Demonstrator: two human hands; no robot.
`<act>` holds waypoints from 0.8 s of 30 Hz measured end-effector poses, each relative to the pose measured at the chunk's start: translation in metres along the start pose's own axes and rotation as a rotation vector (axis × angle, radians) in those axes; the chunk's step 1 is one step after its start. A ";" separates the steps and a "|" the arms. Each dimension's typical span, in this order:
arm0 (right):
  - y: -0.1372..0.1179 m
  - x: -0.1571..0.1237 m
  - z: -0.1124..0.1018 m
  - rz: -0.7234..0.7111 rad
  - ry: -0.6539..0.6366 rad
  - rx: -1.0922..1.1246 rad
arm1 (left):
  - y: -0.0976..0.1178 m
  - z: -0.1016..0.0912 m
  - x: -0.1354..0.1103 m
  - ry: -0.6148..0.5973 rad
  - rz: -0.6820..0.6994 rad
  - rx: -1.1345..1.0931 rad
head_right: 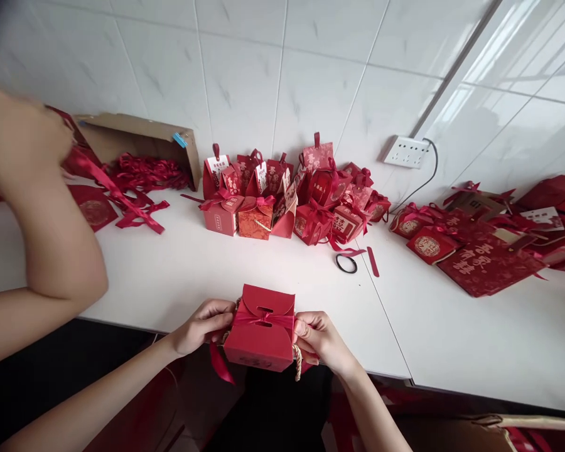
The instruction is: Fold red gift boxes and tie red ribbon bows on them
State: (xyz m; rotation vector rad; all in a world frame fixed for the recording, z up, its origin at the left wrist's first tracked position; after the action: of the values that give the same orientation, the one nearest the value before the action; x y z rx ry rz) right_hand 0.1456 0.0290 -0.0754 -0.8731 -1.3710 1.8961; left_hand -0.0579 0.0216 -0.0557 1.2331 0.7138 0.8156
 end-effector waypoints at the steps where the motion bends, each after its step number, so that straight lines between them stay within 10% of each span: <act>1: 0.002 0.001 -0.001 -0.011 0.024 -0.002 | 0.000 0.001 0.001 0.020 0.001 0.006; 24: 0.001 0.009 0.009 -0.247 0.091 0.005 | -0.002 -0.003 0.004 0.313 0.026 -0.098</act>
State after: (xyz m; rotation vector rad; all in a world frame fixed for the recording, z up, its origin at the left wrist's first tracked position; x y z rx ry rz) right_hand 0.1336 0.0310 -0.0758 -0.7407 -1.3512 1.6524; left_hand -0.0581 0.0268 -0.0583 1.0393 0.8999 1.0666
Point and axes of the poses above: each hand's wrist, its own x-axis towards the middle knuckle, its own z-axis out of the palm, y = z × x, the point moved 4 cm from there along x, towards the middle knuckle, and after that the axes turned 1 degree about -x, right-handed, at the moved point
